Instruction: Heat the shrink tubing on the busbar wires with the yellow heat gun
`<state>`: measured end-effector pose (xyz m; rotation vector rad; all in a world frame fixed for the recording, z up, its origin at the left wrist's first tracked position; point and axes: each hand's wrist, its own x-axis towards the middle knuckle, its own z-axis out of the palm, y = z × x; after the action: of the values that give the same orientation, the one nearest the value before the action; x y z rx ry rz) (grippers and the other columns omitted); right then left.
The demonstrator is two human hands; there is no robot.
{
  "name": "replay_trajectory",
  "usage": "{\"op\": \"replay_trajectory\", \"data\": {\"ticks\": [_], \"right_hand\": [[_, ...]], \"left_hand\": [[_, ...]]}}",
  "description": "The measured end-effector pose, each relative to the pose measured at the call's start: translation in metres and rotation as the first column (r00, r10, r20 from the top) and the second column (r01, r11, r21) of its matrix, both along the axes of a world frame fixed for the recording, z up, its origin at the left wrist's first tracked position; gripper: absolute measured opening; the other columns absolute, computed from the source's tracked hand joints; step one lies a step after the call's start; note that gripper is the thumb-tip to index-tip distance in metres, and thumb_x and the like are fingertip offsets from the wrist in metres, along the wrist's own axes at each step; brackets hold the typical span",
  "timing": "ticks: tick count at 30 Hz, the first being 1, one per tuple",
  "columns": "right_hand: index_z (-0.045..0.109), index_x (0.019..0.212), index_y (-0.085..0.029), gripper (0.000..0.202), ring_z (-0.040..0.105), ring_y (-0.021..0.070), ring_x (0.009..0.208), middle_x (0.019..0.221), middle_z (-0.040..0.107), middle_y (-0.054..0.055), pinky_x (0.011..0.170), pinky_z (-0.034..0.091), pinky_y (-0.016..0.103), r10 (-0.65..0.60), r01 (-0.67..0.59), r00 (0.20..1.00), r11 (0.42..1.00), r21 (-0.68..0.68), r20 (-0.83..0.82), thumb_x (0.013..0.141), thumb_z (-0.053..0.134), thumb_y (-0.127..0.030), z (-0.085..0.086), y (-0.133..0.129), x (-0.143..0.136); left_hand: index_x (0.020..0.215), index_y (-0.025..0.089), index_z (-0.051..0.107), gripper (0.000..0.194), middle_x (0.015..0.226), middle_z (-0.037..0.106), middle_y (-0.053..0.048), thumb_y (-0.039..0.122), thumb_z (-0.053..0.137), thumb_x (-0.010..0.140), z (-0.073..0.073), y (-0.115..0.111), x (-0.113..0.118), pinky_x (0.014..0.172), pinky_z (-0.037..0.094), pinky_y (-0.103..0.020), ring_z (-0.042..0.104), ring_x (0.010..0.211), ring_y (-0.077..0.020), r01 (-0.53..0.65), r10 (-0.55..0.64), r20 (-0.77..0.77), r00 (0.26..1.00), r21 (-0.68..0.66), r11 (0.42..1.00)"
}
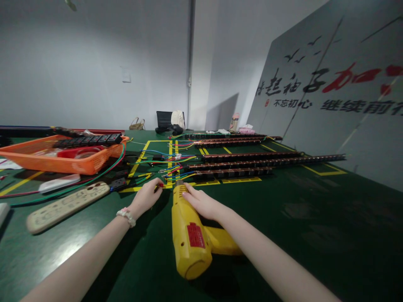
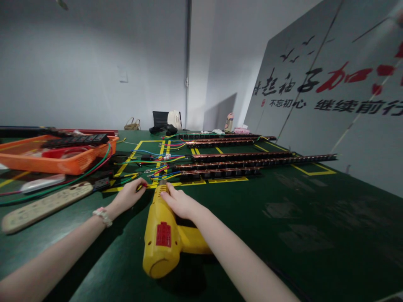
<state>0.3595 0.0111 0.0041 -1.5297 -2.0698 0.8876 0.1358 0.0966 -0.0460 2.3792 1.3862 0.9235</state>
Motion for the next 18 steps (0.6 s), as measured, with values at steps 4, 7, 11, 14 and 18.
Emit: {"op": "replay_trajectory", "data": {"ticks": [4,7,11,14,18], "right_hand": [[0.021,0.146,-0.018,0.075,0.044,0.0324,0.122,0.133,0.047,0.019,0.099,0.032,0.045,0.044,-0.044,0.999,0.999,-0.016,0.023,0.088,0.023,-0.066,0.003,-0.005,-0.015],[0.020,0.146,-0.020,0.075,0.045,0.0326,0.121,0.133,0.047,0.018,0.098,0.033,0.045,0.072,-0.072,0.997,0.997,-0.014,0.032,0.088,0.022,-0.066,0.004,-0.007,-0.025],[0.019,0.147,-0.020,0.073,0.047,0.0328,0.119,0.132,0.048,0.018,0.095,0.036,0.046,0.104,-0.103,0.994,0.994,-0.033,0.036,0.089,0.023,-0.065,0.007,-0.008,-0.032],[0.018,0.147,-0.020,0.073,0.046,0.0330,0.120,0.135,0.045,0.018,0.097,0.035,0.046,0.107,-0.105,0.994,0.993,-0.044,0.035,0.089,0.023,-0.065,0.008,-0.009,-0.032],[0.017,0.147,-0.020,0.076,0.045,0.0342,0.121,0.137,0.043,0.020,0.096,0.036,0.046,0.113,-0.111,0.993,0.993,-0.048,0.037,0.087,0.024,-0.067,0.007,-0.008,-0.032]], "left_hand": [[0.087,0.020,0.057,0.018,0.087,0.063,-0.006,0.026,0.042,0.079,0.001,-0.001,0.001,0.075,0.045,-0.033,0.058,0.084,-0.0210,0.032,-0.032,0.015,0.999,0.019,0.999],[0.088,0.020,0.058,0.017,0.090,0.064,-0.007,0.025,0.045,0.077,0.000,-0.002,0.000,0.077,0.045,-0.033,0.058,0.087,-0.0215,0.043,-0.043,0.031,0.999,0.002,0.999],[0.091,0.019,0.058,0.019,0.096,0.065,-0.007,0.028,0.049,0.076,-0.001,0.000,-0.002,0.078,0.045,-0.034,0.059,0.091,-0.0226,0.049,-0.048,0.035,0.998,-0.038,0.998],[0.089,0.019,0.059,0.019,0.093,0.066,-0.007,0.025,0.048,0.074,-0.002,0.004,-0.003,0.077,0.045,-0.033,0.059,0.089,-0.0223,0.038,-0.036,0.043,0.998,-0.054,0.998],[0.084,0.020,0.060,0.021,0.087,0.066,-0.005,0.017,0.046,0.069,-0.001,0.009,-0.003,0.075,0.045,-0.031,0.059,0.084,-0.0204,0.018,-0.015,0.062,0.998,-0.057,0.998]]}}
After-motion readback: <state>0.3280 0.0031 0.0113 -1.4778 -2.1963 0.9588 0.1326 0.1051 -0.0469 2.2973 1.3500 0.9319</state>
